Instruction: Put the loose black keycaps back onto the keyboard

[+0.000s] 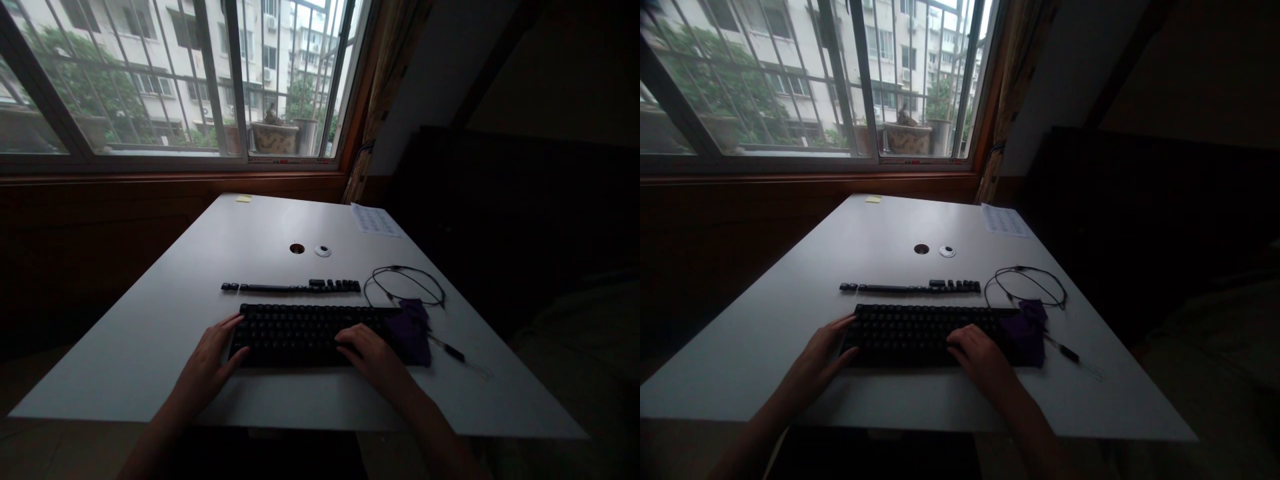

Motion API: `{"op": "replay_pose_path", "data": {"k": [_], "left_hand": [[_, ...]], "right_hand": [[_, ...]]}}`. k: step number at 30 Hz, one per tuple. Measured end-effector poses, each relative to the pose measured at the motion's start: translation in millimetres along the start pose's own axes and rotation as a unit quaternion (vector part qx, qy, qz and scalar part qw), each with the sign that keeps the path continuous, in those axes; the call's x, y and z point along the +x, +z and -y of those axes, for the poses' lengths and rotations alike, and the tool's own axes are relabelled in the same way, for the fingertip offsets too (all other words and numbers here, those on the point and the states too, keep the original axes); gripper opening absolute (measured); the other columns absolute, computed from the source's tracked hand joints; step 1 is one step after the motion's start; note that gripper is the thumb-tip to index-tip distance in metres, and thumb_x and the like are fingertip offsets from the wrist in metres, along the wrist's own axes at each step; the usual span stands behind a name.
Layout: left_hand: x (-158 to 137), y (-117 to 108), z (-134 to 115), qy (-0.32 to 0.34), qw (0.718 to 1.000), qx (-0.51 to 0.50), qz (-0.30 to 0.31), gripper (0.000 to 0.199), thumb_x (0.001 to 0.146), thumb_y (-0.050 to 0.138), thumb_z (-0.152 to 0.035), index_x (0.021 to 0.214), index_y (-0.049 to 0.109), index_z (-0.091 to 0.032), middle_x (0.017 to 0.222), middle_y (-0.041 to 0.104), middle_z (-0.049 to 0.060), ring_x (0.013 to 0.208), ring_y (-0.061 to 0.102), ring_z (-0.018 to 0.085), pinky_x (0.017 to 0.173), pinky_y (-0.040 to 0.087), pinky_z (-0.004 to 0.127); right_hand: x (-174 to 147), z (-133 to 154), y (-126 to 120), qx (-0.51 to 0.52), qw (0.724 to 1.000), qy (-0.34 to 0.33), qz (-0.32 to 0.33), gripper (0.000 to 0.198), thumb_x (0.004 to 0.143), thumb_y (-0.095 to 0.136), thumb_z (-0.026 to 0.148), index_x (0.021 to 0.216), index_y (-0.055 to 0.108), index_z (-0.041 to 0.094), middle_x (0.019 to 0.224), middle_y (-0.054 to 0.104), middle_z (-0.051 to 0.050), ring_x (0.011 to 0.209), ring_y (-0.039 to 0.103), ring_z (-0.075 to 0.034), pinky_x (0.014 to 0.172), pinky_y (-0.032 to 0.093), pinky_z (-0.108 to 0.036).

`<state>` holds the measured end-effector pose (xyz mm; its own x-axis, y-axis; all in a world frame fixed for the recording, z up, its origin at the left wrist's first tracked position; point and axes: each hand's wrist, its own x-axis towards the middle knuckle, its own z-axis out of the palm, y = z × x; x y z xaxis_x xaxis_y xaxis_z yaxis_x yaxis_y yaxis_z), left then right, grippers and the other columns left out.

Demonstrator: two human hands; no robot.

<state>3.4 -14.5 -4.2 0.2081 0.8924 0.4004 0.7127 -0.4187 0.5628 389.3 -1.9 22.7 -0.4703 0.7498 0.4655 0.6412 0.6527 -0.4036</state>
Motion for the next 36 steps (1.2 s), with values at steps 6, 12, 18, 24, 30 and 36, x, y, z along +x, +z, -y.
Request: {"op": "replay_pose_path", "data": {"k": [6, 12, 18, 24, 30, 36], "left_hand": [[1, 0, 1, 0.017, 1.0, 0.007, -0.007, 0.053, 0.097, 0.06, -0.04, 0.147, 0.043, -0.031, 0.147, 0.055, 0.011, 0.131, 0.056, 0.032, 0.107, 0.05, 0.056], [0, 1, 1, 0.015, 1.0, 0.008, -0.002, 0.053, 0.098, 0.059, -0.042, 0.147, 0.042, -0.032, 0.148, 0.054, 0.01, 0.132, 0.056, 0.031, 0.108, 0.049, 0.057], [-1, 1, 0, 0.012, 1.0, 0.004, 0.001, 0.053, 0.098, 0.059, -0.042, 0.147, 0.042, -0.032, 0.149, 0.053, 0.01, 0.133, 0.054, 0.031, 0.109, 0.048, 0.057], [-1, 1, 3, 0.008, 1.0, 0.003, 0.007, 0.054, 0.098, 0.059, -0.042, 0.148, 0.04, -0.032, 0.15, 0.051, 0.01, 0.135, 0.052, 0.032, 0.11, 0.046, 0.057], [0, 1, 2, 0.012, 1.0, 0.002, -0.003, 0.054, 0.098, 0.059, -0.042, 0.148, 0.041, -0.032, 0.148, 0.054, 0.01, 0.133, 0.054, 0.031, 0.108, 0.048, 0.057], [0, 1, 2, 0.018, 1.0, 0.009, -0.012, 0.054, 0.097, 0.06, -0.041, 0.147, 0.044, -0.031, 0.147, 0.055, 0.01, 0.132, 0.056, 0.031, 0.107, 0.05, 0.055]], "right_hand": [[-4, 1, 3, 0.005, 0.999, -0.013, -0.03, 0.01, 0.097, 0.061, 0.019, 0.105, 0.063, 0.024, 0.097, 0.072, -0.004, 0.09, 0.068, -0.02, 0.082, 0.06, -0.037], [-4, 4, 6, -0.003, 0.998, -0.029, -0.047, 0.012, 0.096, 0.062, 0.015, 0.104, 0.064, 0.023, 0.097, 0.073, -0.004, 0.089, 0.069, -0.019, 0.081, 0.06, -0.035], [-8, 10, 11, -0.032, 0.996, -0.04, -0.076, 0.016, 0.096, 0.06, 0.01, 0.104, 0.066, 0.023, 0.103, 0.073, -0.005, 0.092, 0.068, -0.018, 0.083, 0.06, -0.034], [-12, 11, 16, -0.032, 0.993, -0.039, -0.108, 0.017, 0.096, 0.061, 0.01, 0.105, 0.067, 0.023, 0.104, 0.074, -0.005, 0.094, 0.069, -0.017, 0.084, 0.06, -0.033], [-11, 14, 17, -0.04, 0.992, -0.044, -0.107, 0.02, 0.096, 0.059, 0.008, 0.108, 0.068, 0.022, 0.105, 0.074, -0.006, 0.097, 0.069, -0.018, 0.086, 0.06, -0.033], [-12, 12, 17, -0.041, 0.992, -0.042, -0.112, 0.019, 0.097, 0.058, 0.01, 0.106, 0.068, 0.023, 0.103, 0.074, -0.006, 0.094, 0.07, -0.018, 0.084, 0.061, -0.034]]}}
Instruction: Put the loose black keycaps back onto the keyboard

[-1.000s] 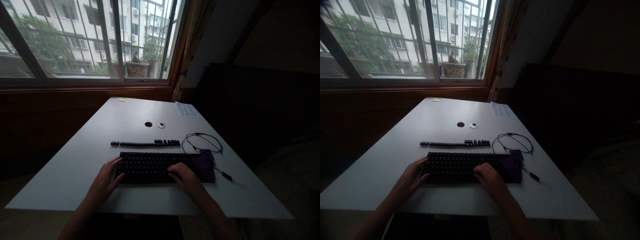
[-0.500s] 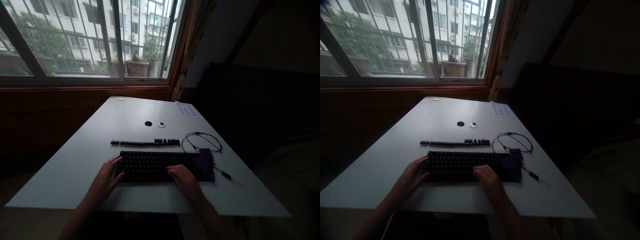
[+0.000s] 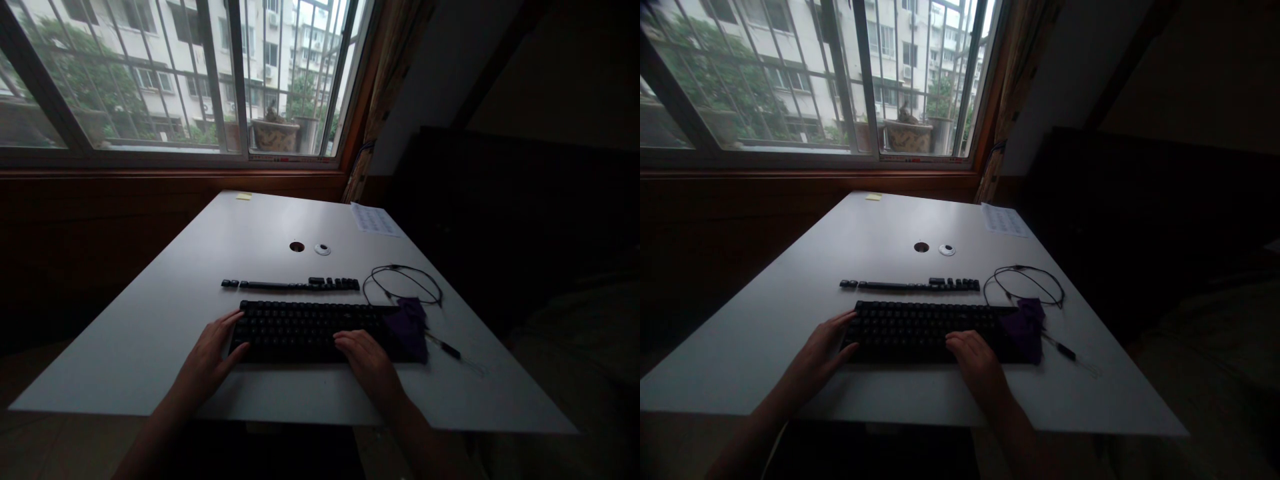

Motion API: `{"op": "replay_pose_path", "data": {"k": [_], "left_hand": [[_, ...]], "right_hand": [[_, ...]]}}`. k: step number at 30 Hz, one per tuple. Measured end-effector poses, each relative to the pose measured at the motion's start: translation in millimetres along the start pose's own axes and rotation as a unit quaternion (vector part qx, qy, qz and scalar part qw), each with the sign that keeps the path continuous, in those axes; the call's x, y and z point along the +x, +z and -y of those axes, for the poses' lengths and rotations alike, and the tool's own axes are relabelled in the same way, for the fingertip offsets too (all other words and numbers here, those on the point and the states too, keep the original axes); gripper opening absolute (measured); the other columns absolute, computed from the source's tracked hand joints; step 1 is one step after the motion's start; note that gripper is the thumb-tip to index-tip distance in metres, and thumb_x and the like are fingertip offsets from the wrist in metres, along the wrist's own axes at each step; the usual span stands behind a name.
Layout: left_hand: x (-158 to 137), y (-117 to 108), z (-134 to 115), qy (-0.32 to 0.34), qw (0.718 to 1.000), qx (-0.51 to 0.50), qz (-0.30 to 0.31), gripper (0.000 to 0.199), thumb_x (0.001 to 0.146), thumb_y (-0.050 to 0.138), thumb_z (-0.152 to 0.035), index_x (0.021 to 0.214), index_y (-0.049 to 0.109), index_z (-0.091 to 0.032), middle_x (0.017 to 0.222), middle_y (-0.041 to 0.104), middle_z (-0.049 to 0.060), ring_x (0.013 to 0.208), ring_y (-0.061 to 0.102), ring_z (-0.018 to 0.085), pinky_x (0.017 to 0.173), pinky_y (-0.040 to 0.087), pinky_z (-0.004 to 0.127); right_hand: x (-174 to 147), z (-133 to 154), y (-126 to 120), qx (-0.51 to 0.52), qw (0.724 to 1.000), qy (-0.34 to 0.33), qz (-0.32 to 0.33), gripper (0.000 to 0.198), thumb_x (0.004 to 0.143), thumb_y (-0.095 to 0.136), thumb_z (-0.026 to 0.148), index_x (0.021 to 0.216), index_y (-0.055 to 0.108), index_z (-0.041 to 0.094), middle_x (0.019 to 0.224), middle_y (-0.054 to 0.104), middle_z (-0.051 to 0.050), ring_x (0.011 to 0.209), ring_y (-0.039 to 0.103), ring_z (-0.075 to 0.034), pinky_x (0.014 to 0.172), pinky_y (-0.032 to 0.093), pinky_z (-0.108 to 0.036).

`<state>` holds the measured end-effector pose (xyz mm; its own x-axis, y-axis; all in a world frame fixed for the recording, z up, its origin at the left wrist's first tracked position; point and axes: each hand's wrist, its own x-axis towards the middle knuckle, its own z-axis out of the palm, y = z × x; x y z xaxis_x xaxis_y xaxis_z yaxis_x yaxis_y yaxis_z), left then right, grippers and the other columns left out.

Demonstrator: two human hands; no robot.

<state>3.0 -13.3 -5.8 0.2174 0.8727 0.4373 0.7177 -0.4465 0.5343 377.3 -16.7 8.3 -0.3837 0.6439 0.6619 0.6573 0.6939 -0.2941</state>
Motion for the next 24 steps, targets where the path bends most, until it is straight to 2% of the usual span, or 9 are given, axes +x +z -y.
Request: {"op": "replay_pose_path", "data": {"k": [12, 24], "left_hand": [[-0.5, -0.4, -1.7, -0.006, 1.0, -0.01, 0.014, 0.052, 0.098, 0.059, -0.04, 0.147, 0.042, -0.032, 0.149, 0.052, 0.011, 0.134, 0.053, 0.032, 0.11, 0.047, 0.058], [-1.2, 0.5, 1.4, -0.006, 1.0, -0.009, 0.018, 0.053, 0.099, 0.059, -0.042, 0.147, 0.042, -0.032, 0.149, 0.052, 0.01, 0.136, 0.052, 0.031, 0.111, 0.046, 0.056]], "right_hand": [[-2.4, -0.1, 0.6, 0.033, 0.999, 0.023, -0.001, 0.01, 0.095, 0.064, 0.018, 0.101, 0.071, 0.024, 0.101, 0.074, -0.006, 0.094, 0.071, -0.018, 0.084, 0.063, -0.033], [-2.3, -1.9, 3.0, 0.007, 1.0, 0.025, -0.016, 0.019, 0.098, 0.061, 0.02, 0.113, 0.071, 0.024, 0.102, 0.073, -0.007, 0.093, 0.072, -0.019, 0.084, 0.064, -0.034]]}}
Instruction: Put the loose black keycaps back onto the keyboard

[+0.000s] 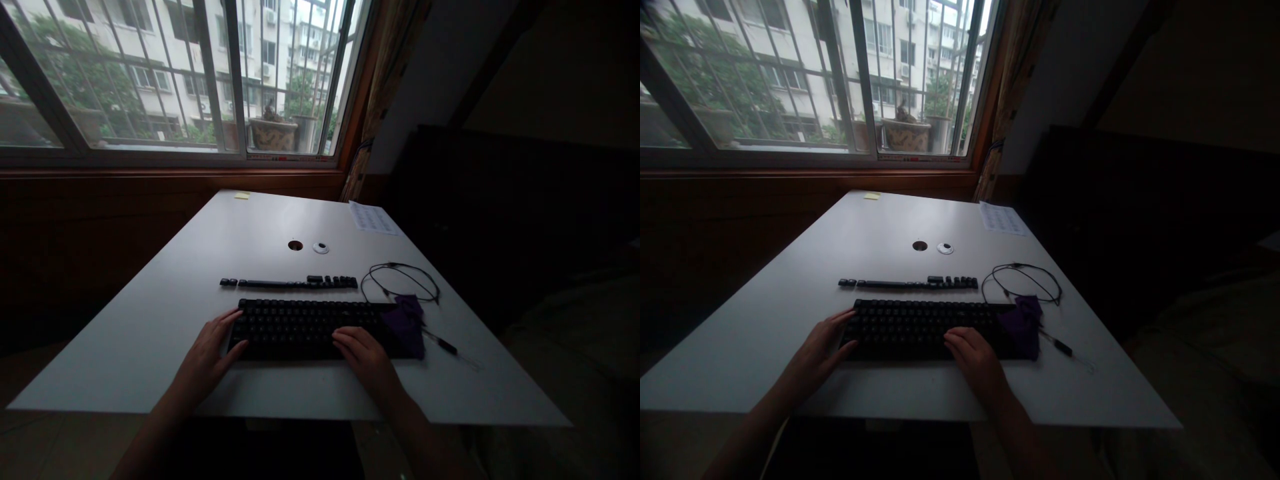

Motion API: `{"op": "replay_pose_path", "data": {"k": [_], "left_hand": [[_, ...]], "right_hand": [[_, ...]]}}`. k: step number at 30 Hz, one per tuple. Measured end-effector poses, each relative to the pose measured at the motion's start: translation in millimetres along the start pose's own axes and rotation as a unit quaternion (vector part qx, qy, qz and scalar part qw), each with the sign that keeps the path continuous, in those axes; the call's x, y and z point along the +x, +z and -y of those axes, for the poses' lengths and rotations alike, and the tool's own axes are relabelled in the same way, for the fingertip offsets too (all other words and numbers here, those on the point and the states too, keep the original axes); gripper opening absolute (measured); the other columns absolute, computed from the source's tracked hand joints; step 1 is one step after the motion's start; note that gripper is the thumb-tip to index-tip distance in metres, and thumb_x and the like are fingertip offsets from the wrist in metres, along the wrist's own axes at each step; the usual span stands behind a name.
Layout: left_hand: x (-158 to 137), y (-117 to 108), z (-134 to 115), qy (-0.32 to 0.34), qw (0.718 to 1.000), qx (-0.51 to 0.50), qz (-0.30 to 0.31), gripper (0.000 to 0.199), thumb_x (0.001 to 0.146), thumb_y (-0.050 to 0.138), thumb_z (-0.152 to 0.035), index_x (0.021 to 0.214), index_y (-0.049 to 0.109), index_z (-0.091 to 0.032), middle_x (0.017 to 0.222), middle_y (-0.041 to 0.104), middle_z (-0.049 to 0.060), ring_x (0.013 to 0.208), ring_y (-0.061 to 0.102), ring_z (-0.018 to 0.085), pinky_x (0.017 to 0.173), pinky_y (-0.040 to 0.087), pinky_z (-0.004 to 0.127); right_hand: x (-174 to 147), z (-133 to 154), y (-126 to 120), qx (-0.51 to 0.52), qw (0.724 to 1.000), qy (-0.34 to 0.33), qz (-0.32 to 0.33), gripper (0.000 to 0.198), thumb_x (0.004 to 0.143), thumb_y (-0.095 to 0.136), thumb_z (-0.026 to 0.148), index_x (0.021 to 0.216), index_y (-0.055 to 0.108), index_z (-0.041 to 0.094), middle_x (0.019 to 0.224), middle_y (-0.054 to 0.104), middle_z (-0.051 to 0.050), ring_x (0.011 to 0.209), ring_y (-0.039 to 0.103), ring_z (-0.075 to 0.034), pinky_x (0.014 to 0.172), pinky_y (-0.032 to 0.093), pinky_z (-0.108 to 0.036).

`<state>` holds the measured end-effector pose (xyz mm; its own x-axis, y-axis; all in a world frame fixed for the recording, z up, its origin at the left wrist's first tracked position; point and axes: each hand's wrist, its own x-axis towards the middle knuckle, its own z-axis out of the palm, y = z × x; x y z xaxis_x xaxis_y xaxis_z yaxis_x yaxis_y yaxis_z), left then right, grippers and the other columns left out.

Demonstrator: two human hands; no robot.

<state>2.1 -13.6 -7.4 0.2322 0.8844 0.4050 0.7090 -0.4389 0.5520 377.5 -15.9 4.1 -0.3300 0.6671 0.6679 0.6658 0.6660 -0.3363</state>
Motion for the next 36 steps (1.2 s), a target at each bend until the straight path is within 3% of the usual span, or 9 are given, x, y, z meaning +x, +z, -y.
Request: {"op": "replay_pose_path", "data": {"k": [28, 36], "left_hand": [[0.4, -1.4, -2.4, -0.01, 1.0, -0.013, -0.004, 0.053, 0.098, 0.059, -0.041, 0.147, 0.041, -0.032, 0.148, 0.053, 0.01, 0.134, 0.053, 0.031, 0.11, 0.046, 0.054], [0.2, -1.0, -2.0, -0.005, 1.0, -0.013, -0.01, 0.054, 0.097, 0.06, -0.04, 0.147, 0.042, -0.032, 0.147, 0.055, 0.01, 0.132, 0.056, 0.031, 0.108, 0.049, 0.055]], "right_hand": [[-1.7, -3.2, -1.1, -0.008, 1.0, 0.002, 0.015, 0.017, 0.095, 0.062, 0.017, 0.107, 0.072, 0.025, 0.099, 0.073, -0.006, 0.09, 0.07, -0.02, 0.081, 0.062, -0.036], [-5.2, -1.3, -2.5, -0.07, 0.997, 0.017, 0.028, 0.02, 0.097, 0.062, 0.022, 0.111, 0.074, 0.027, 0.096, 0.065, -0.007, 0.087, 0.065, -0.02, 0.076, 0.06, -0.034]]}}
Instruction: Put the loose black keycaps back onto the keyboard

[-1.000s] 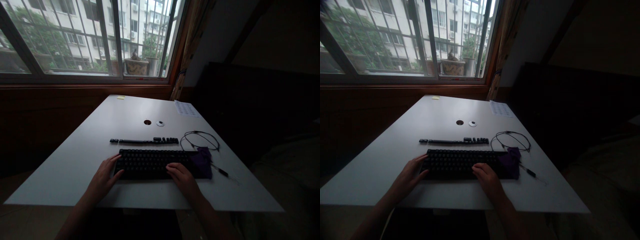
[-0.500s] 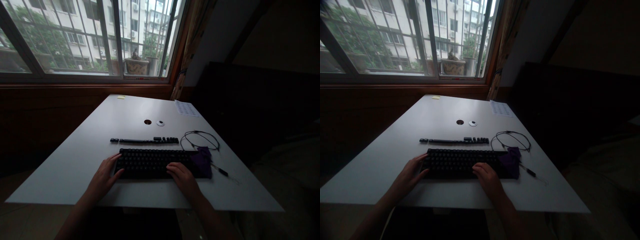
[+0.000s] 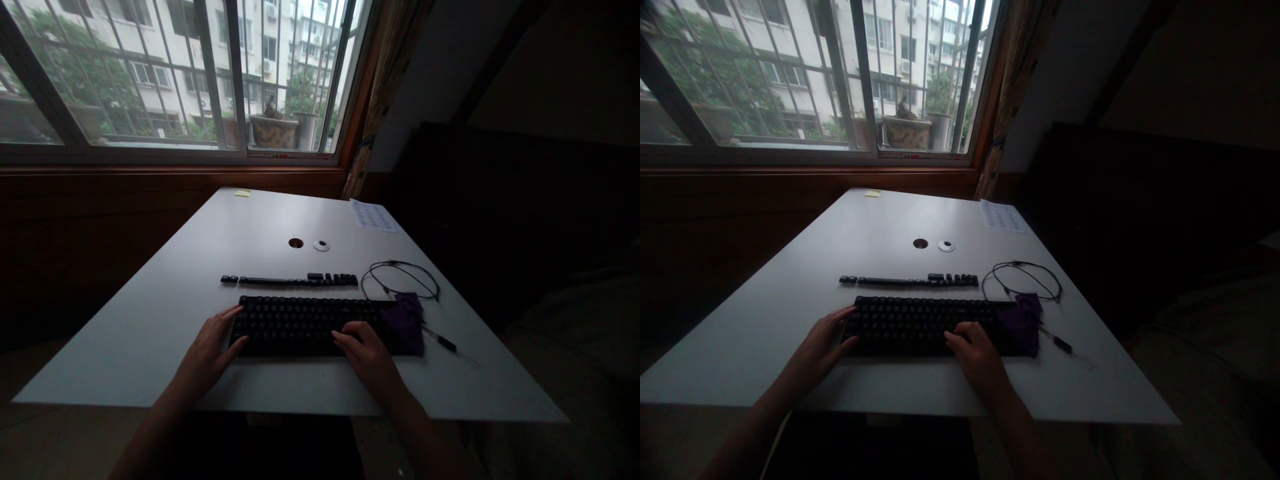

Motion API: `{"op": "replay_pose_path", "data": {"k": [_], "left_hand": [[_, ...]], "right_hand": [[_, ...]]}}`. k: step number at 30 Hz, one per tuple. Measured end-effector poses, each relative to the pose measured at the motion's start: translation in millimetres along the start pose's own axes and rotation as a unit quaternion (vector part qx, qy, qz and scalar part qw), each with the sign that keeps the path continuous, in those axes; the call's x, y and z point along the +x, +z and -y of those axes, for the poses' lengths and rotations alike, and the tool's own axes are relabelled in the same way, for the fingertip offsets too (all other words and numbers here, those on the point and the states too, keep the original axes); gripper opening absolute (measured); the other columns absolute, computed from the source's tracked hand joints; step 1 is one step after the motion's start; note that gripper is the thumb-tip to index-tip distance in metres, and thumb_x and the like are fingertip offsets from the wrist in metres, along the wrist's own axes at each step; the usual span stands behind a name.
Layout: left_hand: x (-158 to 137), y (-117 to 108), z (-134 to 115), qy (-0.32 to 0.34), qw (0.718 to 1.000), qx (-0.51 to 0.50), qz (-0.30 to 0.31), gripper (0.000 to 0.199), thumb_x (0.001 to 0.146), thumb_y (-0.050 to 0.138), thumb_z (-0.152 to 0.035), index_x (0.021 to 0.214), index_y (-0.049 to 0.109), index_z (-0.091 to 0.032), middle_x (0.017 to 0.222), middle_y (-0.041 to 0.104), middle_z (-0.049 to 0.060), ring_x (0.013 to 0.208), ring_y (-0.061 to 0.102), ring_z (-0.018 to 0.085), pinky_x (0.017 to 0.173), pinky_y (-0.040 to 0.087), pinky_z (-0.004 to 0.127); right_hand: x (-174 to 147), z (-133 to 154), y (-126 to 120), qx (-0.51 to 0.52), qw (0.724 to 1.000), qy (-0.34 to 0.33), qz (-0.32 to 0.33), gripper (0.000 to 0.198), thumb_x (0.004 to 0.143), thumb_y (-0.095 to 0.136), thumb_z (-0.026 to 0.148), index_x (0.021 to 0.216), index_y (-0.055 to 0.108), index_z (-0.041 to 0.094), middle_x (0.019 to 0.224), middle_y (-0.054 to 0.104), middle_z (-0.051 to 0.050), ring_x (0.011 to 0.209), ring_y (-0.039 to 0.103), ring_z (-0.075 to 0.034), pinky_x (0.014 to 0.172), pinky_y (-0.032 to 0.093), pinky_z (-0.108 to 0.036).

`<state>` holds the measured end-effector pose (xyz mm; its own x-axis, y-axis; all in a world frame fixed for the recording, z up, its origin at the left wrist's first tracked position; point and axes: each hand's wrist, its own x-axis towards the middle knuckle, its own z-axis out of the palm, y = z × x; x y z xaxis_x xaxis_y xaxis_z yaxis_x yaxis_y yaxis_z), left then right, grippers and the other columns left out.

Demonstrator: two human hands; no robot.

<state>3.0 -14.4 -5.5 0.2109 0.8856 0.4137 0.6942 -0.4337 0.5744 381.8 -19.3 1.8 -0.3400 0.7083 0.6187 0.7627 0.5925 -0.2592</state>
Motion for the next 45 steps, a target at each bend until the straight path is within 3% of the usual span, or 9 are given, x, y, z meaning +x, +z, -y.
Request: {"op": "replay_pose_path", "data": {"k": [3, 7, 10, 14, 23, 31, 35, 40, 45], "left_hand": [[0, 0, -1, 0.01, 1.0, 0.0, -0.002, 0.054, 0.098, 0.06, -0.039, 0.148, 0.041, -0.032, 0.146, 0.055, 0.011, 0.131, 0.056, 0.032, 0.106, 0.049, 0.058], [2, -2, -3, 0.014, 1.0, 0.001, -0.004, 0.053, 0.098, 0.059, -0.038, 0.148, 0.041, -0.033, 0.146, 0.055, 0.012, 0.131, 0.056, 0.032, 0.106, 0.049, 0.06], [2, -2, -3, 0.011, 1.0, 0.0, -0.004, 0.054, 0.098, 0.059, -0.039, 0.148, 0.041, -0.033, 0.146, 0.055, 0.011, 0.131, 0.056, 0.032, 0.106, 0.049, 0.061], [1, -1, -1, 0.005, 1.0, -0.003, 0.0, 0.053, 0.098, 0.059, -0.039, 0.148, 0.041, -0.032, 0.147, 0.054, 0.011, 0.133, 0.054, 0.032, 0.108, 0.047, 0.059], [-1, -1, -2, -0.005, 1.0, -0.005, 0.003, 0.055, 0.098, 0.06, -0.04, 0.149, 0.039, -0.032, 0.146, 0.054, 0.011, 0.132, 0.054, 0.031, 0.109, 0.047, 0.055], [0, 1, 0, -0.02, 1.0, -0.016, -0.008, 0.056, 0.096, 0.062, -0.042, 0.147, 0.043, -0.03, 0.141, 0.058, 0.011, 0.128, 0.058, 0.031, 0.103, 0.051, 0.053], [-1, 0, 0, -0.023, 1.0, -0.017, -0.009, 0.056, 0.096, 0.062, -0.042, 0.146, 0.043, -0.029, 0.14, 0.058, 0.011, 0.127, 0.058, 0.032, 0.104, 0.05, 0.054], [-1, -1, 0, -0.027, 0.999, -0.02, 0.002, 0.056, 0.097, 0.06, -0.043, 0.148, 0.04, -0.03, 0.142, 0.056, 0.011, 0.128, 0.056, 0.031, 0.105, 0.048, 0.054], [-1, 0, 0, -0.031, 0.999, -0.021, 0.003, 0.056, 0.097, 0.061, -0.043, 0.147, 0.041, -0.029, 0.141, 0.056, 0.011, 0.127, 0.057, 0.03, 0.105, 0.049, 0.053]], "right_hand": [[-4, 0, -4, -0.002, 1.0, -0.018, 0.022, 0.029, 0.096, 0.065, 0.026, 0.124, 0.07, 0.026, 0.103, 0.068, -0.008, 0.095, 0.066, -0.022, 0.083, 0.061, -0.038], [-12, 2, -11, -0.029, 0.997, -0.038, 0.064, 0.051, 0.095, 0.067, 0.032, 0.144, 0.055, 0.024, 0.133, 0.065, -0.013, 0.118, 0.063, -0.029, 0.098, 0.058, -0.049], [-16, 3, -15, -0.043, 0.994, -0.058, 0.079, 0.053, 0.097, 0.061, 0.023, 0.149, 0.048, 0.026, 0.139, 0.063, -0.01, 0.125, 0.06, -0.028, 0.104, 0.055, -0.05], [-16, 4, -14, -0.031, 0.994, -0.062, 0.079, 0.051, 0.097, 0.057, 0.014, 0.146, 0.05, 0.027, 0.131, 0.069, -0.007, 0.125, 0.061, -0.026, 0.104, 0.054, -0.049], [-17, -1, -8, -0.027, 0.998, -0.036, 0.041, 0.038, 0.096, 0.061, 0.02, 0.133, 0.061, 0.028, 0.111, 0.073, -0.006, 0.108, 0.068, -0.024, 0.106, 0.053, -0.051], [-17, 0, -13, 0.006, 0.998, -0.015, 0.063, 0.051, 0.096, 0.063, 0.028, 0.145, 0.05, 0.026, 0.138, 0.062, -0.011, 0.133, 0.055, -0.028, 0.108, 0.051, -0.052], [-21, 2, -19, 0.029, 0.998, 0.013, 0.06, 0.039, 0.097, 0.058, 0.023, 0.136, 0.058, 0.027, 0.137, 0.062, -0.011, 0.134, 0.054, -0.028, 0.108, 0.052, -0.051], [-19, 5, -23, 0.027, 0.997, 0.025, 0.064, 0.044, 0.096, 0.056, 0.021, 0.14, 0.056, 0.027, 0.145, 0.056, -0.011, 0.14, 0.049, -0.029, 0.111, 0.049, -0.052], [-18, 5, -24, 0.031, 0.998, 0.018, 0.054, 0.034, 0.098, 0.052, 0.02, 0.13, 0.062, 0.027, 0.143, 0.057, -0.011, 0.138, 0.051, -0.027, 0.113, 0.047, -0.052]]}}
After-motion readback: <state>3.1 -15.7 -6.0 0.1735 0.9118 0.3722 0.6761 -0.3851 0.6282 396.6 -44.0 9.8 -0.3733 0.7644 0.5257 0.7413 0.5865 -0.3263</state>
